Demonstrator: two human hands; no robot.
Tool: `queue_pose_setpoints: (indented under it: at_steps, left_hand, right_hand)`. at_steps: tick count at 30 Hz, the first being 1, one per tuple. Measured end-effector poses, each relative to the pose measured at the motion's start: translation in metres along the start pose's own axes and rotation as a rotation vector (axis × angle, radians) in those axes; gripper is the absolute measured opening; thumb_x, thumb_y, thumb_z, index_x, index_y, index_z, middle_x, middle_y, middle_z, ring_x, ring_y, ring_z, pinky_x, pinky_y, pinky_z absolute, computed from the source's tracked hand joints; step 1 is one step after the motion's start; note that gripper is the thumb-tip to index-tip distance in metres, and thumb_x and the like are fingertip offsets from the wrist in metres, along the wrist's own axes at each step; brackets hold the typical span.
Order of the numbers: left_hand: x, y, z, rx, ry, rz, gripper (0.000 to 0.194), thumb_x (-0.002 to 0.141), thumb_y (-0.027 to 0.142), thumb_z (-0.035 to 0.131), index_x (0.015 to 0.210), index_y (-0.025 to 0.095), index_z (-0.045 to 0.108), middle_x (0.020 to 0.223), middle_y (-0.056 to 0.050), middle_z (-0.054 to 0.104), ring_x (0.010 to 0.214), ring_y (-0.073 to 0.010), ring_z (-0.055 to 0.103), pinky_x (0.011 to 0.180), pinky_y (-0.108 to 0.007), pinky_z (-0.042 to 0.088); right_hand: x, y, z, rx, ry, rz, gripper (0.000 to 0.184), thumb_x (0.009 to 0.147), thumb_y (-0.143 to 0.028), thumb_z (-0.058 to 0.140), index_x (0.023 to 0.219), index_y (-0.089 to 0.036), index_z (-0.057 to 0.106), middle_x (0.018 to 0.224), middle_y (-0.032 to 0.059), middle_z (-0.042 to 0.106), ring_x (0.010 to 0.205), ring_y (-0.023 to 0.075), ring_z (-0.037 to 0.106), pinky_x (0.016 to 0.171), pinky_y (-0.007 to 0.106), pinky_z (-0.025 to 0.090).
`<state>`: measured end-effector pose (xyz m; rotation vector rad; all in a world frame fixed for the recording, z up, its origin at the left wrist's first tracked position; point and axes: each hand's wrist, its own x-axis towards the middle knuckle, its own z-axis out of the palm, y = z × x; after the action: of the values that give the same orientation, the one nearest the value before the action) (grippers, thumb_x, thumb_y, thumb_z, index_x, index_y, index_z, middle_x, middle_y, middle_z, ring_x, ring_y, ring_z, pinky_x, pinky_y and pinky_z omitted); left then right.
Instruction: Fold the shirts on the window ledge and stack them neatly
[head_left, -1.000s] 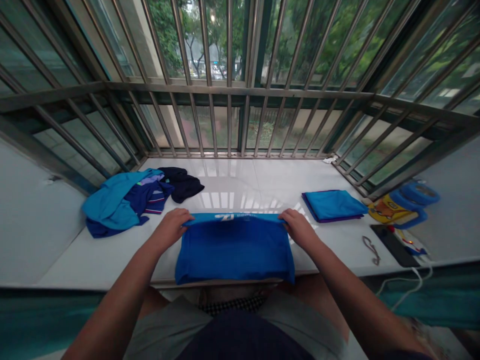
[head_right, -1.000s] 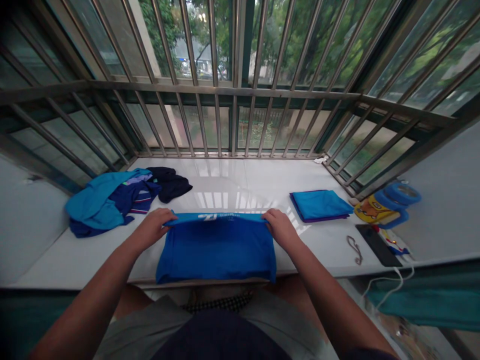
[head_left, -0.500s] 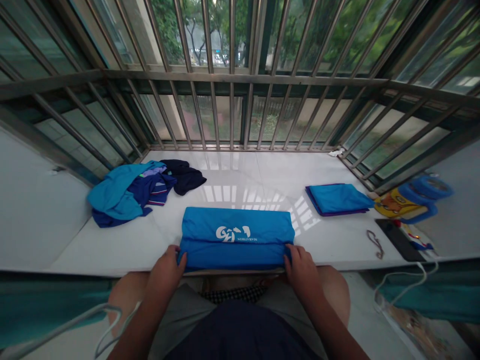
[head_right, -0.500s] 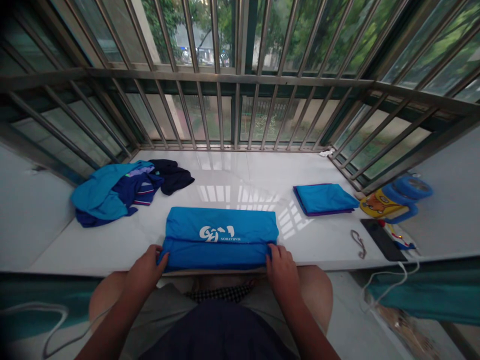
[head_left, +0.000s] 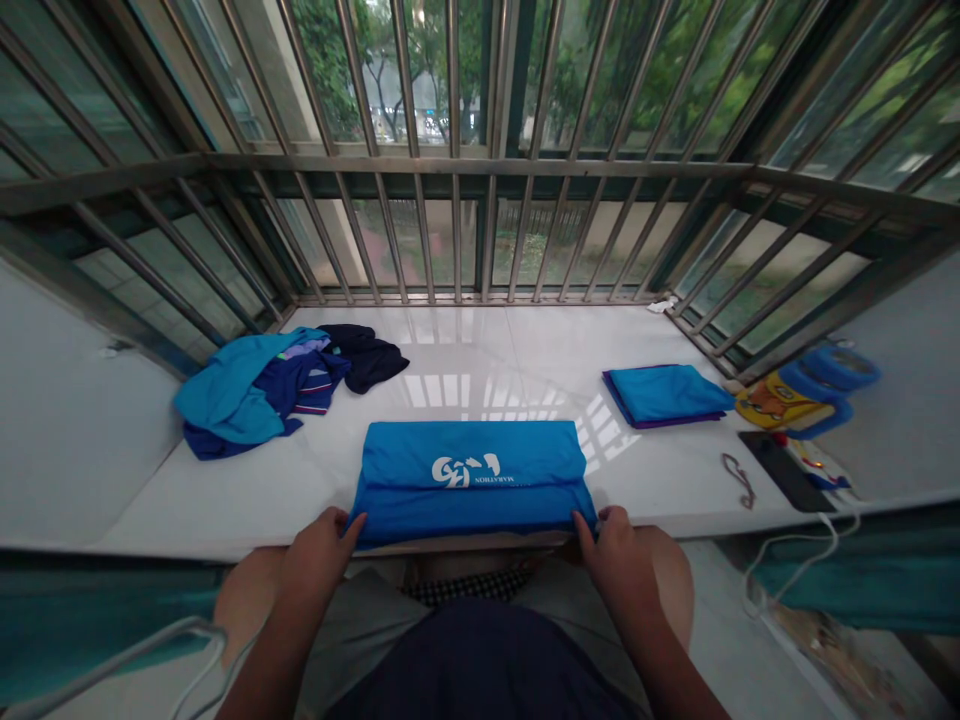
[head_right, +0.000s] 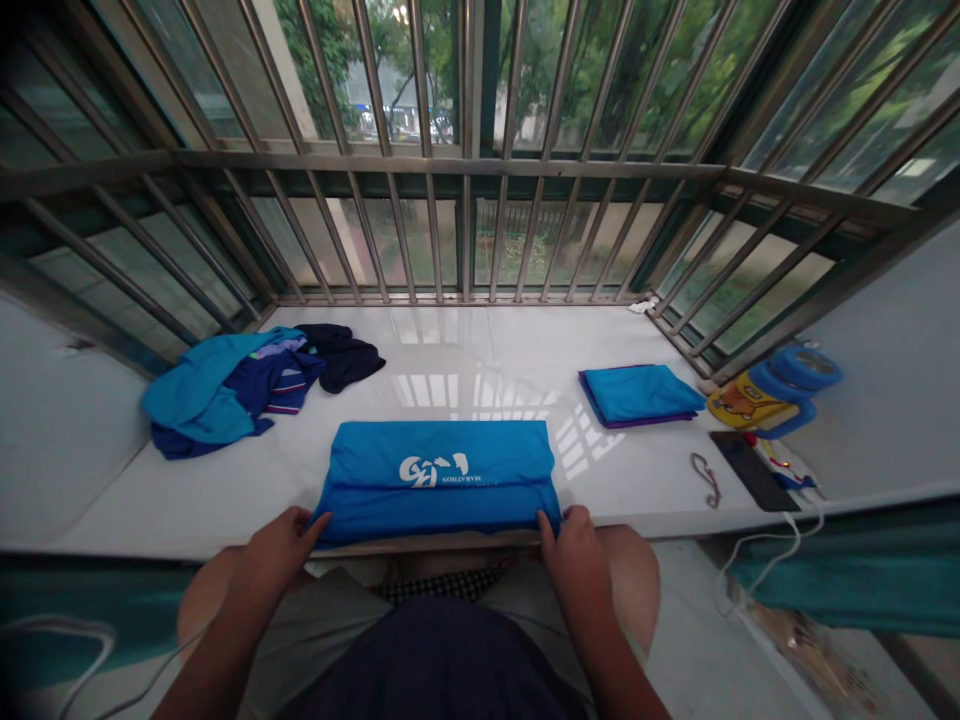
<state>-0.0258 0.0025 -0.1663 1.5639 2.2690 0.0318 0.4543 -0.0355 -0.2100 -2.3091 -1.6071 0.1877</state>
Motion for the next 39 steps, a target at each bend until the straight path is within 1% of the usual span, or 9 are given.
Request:
queue_pose_setpoints:
  at_steps: [7,12,15,19,23,26,31,35,39]
  left_hand:
    - [-0.001,-0.012,0.005,-0.455,-0.058,-0.042,0.036,0.092,0.063,0.061,0.091,0.027,0.065,0.082,-0.003,0.078,0.078,-0.028,0.077,0.064,-0.031,0.053]
    - [-0.017,-0.009,0.01,-1.034,-0.104,-0.298,0.048,0.078,0.05,0.081,0.116,0.029,0.061,0.073,0.002,0.073,0.06,-0.0233,0.071,0.054,-0.029,0.052]
    - [-0.028,-0.004,0.002,-1.253,-0.139,-0.307,0.063,0.071,0.041,0.09,0.127,0.031,0.065,0.069,0.006,0.068,0.052,-0.017,0.063,0.051,-0.025,0.05]
    - [-0.02,0.015,-0.02,-1.565,-0.2,-0.288,0.045,0.076,0.024,0.084,0.119,0.025,0.07,0.091,-0.002,0.08,0.071,-0.0171,0.075,0.065,-0.026,0.061]
    - [0.008,0.044,-0.026,-1.787,-0.171,-0.226,0.023,0.088,0.019,0.067,0.112,0.019,0.069,0.124,-0.014,0.081,0.115,-0.0231,0.079,0.096,-0.035,0.065]
    - [0.026,0.053,-0.013,-1.629,-0.052,-0.056,0.038,0.095,0.031,0.067,0.132,0.023,0.065,0.147,-0.016,0.072,0.137,-0.0267,0.069,0.113,-0.045,0.058]
    - [0.042,0.032,0.022,-0.738,0.174,0.304,0.044,0.094,0.047,0.064,0.13,0.024,0.073,0.138,-0.014,0.077,0.134,-0.0356,0.069,0.122,-0.06,0.048]
    - [0.043,0.015,0.04,-0.326,0.378,0.453,0.043,0.099,0.044,0.049,0.114,0.02,0.081,0.137,-0.017,0.076,0.13,-0.0383,0.07,0.12,-0.06,0.05]
    - [0.043,0.015,0.045,-0.245,0.458,0.443,0.046,0.103,0.046,0.045,0.118,0.021,0.081,0.141,-0.017,0.073,0.126,-0.0363,0.071,0.115,-0.056,0.055]
  right_hand:
    - [-0.004,0.009,0.014,0.738,-0.075,0.333,0.059,0.071,-0.08,0.073,0.09,-0.026,0.059,0.081,0.0102,0.076,0.08,0.0331,0.076,0.072,0.041,0.059]
    - [-0.008,0.01,0.0,1.138,-0.184,0.512,0.059,0.063,-0.068,0.085,0.095,-0.023,0.065,0.076,0.0041,0.076,0.077,0.0304,0.076,0.067,0.038,0.06]
    - [-0.01,0.014,-0.023,1.252,-0.124,0.593,0.058,0.064,-0.058,0.092,0.105,-0.023,0.07,0.086,0.0027,0.079,0.079,0.0278,0.077,0.067,0.035,0.062]
    - [0.01,0.002,-0.051,1.379,-0.107,0.606,0.053,0.068,-0.051,0.096,0.11,-0.028,0.075,0.088,0.0008,0.078,0.075,0.0234,0.076,0.07,0.034,0.065]
    - [0.052,-0.028,-0.052,1.509,-0.132,0.471,0.055,0.066,-0.052,0.097,0.109,-0.025,0.074,0.098,0.0049,0.081,0.09,0.0248,0.08,0.081,0.037,0.067]
    - [0.076,-0.045,-0.04,1.297,-0.133,0.314,0.058,0.071,-0.051,0.091,0.118,-0.023,0.072,0.109,0.0079,0.082,0.102,0.0269,0.079,0.089,0.042,0.066]
    - [0.078,-0.051,-0.028,0.34,-0.051,-0.07,0.039,0.099,-0.034,0.063,0.133,-0.017,0.071,0.131,0.0161,0.075,0.122,0.0332,0.07,0.112,0.051,0.052]
    - [0.069,-0.058,-0.027,-0.139,-0.014,0.012,0.053,0.107,-0.046,0.058,0.144,-0.008,0.063,0.137,0.0266,0.067,0.125,0.0413,0.064,0.099,0.049,0.055]
    - [0.08,-0.061,-0.024,-0.182,-0.145,0.119,0.054,0.111,-0.05,0.052,0.137,-0.005,0.066,0.123,0.0268,0.072,0.114,0.0365,0.072,0.093,0.042,0.054]
